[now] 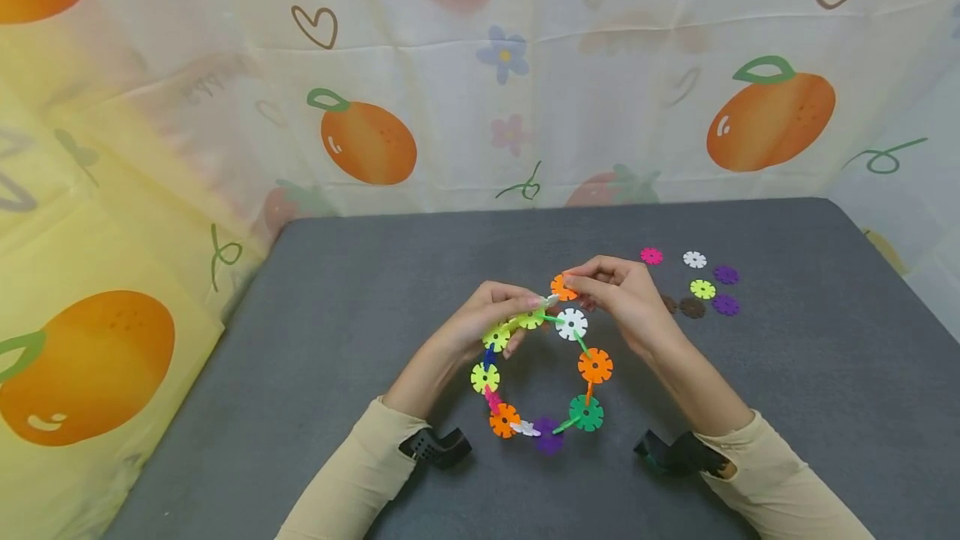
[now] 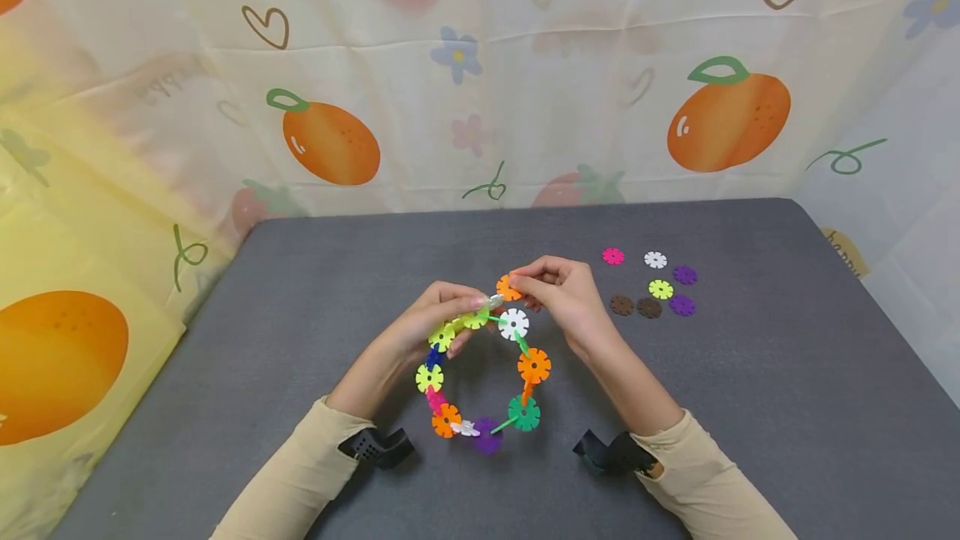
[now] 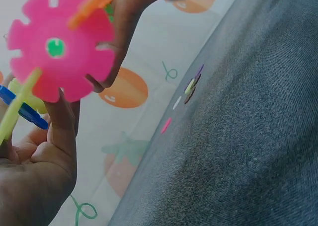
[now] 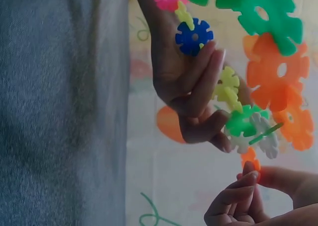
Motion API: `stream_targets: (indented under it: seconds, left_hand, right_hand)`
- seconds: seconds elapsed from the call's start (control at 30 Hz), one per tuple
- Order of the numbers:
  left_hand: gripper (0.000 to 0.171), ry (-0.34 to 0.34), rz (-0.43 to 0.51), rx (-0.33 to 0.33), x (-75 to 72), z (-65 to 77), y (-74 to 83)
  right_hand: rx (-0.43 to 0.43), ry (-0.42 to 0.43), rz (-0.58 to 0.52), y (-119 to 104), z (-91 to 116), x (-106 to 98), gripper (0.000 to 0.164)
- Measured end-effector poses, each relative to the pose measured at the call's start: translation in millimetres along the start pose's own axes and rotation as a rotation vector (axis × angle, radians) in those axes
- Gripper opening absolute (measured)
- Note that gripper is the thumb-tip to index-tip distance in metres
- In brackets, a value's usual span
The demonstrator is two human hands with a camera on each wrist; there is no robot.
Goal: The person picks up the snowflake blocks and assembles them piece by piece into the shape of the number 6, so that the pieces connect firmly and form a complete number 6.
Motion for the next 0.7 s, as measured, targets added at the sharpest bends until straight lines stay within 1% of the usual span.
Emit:
stream_targets:
  seconds: [0.07, 0.2, 0.3, 0.4, 0.5, 0.57, 0.7]
  left_hand:
    - [0.040, 0.009, -0.032, 0.005, -0.1, 0.1, 0.8]
    - [0.033, 0.016, -0.104, 0.019, -0.6, 0.3, 2.3]
    - [0.031, 0.023, -0.147, 0.025, -1.5, 0.2, 2.3]
    - [0.031, 0.052, -0.173, 0.016, -3.2, -0.8, 0.2]
    - [0.030, 0.082, -0.185, 0.015, -3.6, -2.1, -1.2]
    - [0.029, 0.101, -0.192, 0.019, -2.8, -2.3, -0.7]
    - [0.027, 0.139, -0.209, 0.018, -1.2, -2.0, 0.0]
  right_hand:
    - [-0.010, -0.002, 0.020, 1, -1, -1, 0.027]
    - [-0.030, -0.002, 0.048, 3, -2, -1, 0.028]
    - [-0.035, 0.009, 0.052, 6, -3, -1, 0.027]
    - [-0.041, 0.033, 0.041, 8, -4, -1, 0.026]
    - [-0.044, 0.057, 0.017, 11, -6, -1, 0.022]
    - [-0.041, 0.069, -0.003, 15, -7, -1, 0.016]
    - [-0.048, 0.065, -0.036, 21, -10, -2, 0.005]
Point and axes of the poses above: each hand's wrist, its own z-axis away from the middle knuckle, its own x-axis out of the palm, y = z × x, the point moved 6 cm from there along -z, towards the middle knuckle, and after that the axes turned 3 degrees about z, right-handed, at the moved point
